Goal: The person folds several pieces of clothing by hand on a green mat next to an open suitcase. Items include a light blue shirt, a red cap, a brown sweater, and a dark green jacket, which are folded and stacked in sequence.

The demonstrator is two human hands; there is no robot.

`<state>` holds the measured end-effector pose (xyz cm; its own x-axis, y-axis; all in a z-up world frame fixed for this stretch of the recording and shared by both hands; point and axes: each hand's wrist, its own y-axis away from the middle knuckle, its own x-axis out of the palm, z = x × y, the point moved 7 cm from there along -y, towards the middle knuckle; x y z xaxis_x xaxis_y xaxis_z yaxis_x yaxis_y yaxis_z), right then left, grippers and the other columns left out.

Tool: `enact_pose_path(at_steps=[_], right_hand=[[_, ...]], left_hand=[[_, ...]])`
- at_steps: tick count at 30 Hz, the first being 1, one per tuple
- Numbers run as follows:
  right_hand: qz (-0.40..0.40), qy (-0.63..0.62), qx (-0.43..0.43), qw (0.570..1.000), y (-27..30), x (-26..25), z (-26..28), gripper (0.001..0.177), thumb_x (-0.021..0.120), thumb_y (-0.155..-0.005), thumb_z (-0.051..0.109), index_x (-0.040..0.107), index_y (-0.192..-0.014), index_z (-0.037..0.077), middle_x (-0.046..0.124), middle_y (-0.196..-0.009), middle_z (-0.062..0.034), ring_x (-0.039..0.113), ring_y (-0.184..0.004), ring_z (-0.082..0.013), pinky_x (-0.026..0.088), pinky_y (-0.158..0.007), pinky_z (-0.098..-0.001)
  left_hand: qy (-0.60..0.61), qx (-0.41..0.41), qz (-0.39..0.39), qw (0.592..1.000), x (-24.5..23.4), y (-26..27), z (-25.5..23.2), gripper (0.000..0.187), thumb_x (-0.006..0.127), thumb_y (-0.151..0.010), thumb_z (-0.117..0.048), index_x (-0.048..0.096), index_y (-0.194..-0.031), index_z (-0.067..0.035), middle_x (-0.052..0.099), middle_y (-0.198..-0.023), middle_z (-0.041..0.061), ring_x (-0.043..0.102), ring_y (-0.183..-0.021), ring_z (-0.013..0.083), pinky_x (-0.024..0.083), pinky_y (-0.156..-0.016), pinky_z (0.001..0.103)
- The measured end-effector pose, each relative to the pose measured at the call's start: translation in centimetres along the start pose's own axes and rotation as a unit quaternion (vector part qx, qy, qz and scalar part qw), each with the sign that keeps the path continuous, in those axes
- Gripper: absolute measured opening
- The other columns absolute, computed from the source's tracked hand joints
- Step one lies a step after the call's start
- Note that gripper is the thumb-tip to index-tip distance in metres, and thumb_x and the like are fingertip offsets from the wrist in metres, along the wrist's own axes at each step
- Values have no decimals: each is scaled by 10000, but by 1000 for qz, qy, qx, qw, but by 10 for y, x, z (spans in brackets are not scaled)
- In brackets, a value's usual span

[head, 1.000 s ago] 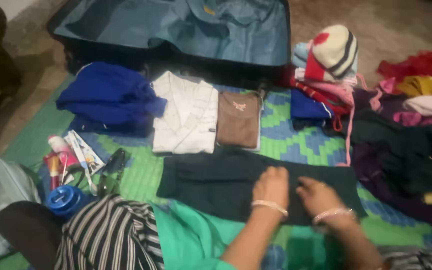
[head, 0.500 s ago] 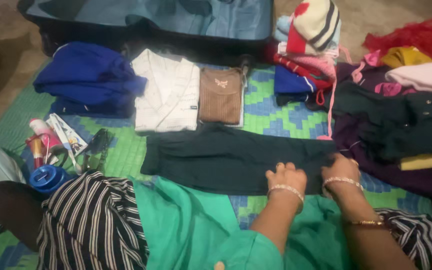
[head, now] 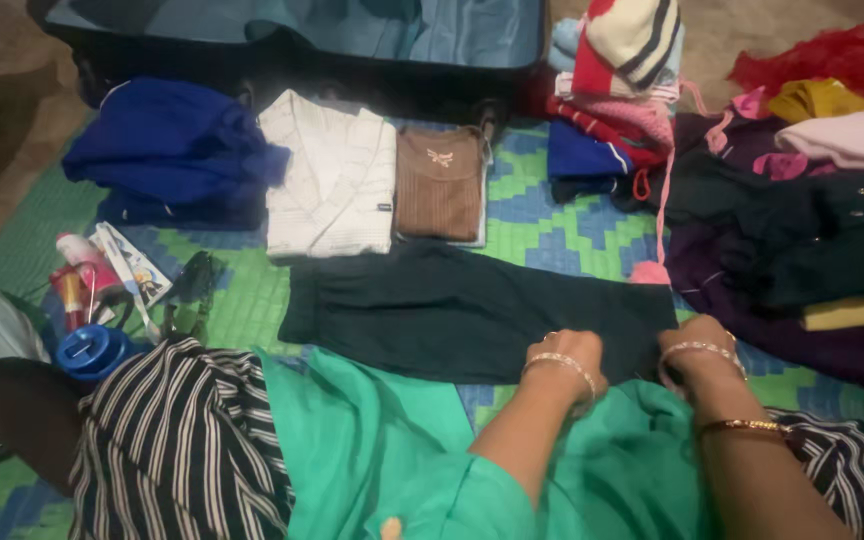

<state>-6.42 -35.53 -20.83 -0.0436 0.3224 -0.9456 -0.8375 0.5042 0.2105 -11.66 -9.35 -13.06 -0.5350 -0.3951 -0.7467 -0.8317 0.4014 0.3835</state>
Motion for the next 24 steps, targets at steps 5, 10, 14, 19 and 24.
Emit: enact_pose_path(at_steps=[5,10,14,19,24], right_hand=[[-2,-96,-26,995,11,-13,36,565,695,-932,484,740,-1208,-6,721,-1194,-269,657,-1154,-462,510,-972,-506],[73,-190,44,978,33,-23,58,641,764,-844,462,684,-1276,-5,763,-1102,-259,739,-1033,-457,561,-865,-541],[55,-243,-14,968,24,-16,62,616,789,-793,393,702,-1238,-23,786,-1036,-225,777,-963,-416,580,-849,-481],[-139,-76,-58,986,4,-28,50,562,830,-845,407,728,-1187,-27,715,-1143,-311,673,-1081,-499,530,-934,-527],[-103,-95,-27,990,1,-24,42,607,812,-843,376,644,-1259,-33,682,-1176,-348,638,-1113,-524,516,-941,-532]], left_hand=[[69,-5,-180,981,-26,-6,3,369,732,-835,-200,669,-1177,-75,644,-1243,178,597,-1214,379,507,-964,519],[0,-78,-261,962,-51,-9,40,403,732,-822,-181,672,-1219,-146,578,-1299,106,472,-1317,344,381,-1047,574],[-39,-53,-271,960,-44,-10,51,504,731,-797,-171,649,-1294,-197,503,-1443,102,383,-1392,349,278,-1093,629],[-36,-7,-224,974,-23,-22,41,607,684,-879,-343,518,-1450,-217,351,-1601,65,230,-1514,325,88,-1156,728],[-60,5,-183,981,-20,-32,33,698,628,-886,-452,387,-1512,-263,175,-1666,43,69,-1537,314,-27,-1131,762]])
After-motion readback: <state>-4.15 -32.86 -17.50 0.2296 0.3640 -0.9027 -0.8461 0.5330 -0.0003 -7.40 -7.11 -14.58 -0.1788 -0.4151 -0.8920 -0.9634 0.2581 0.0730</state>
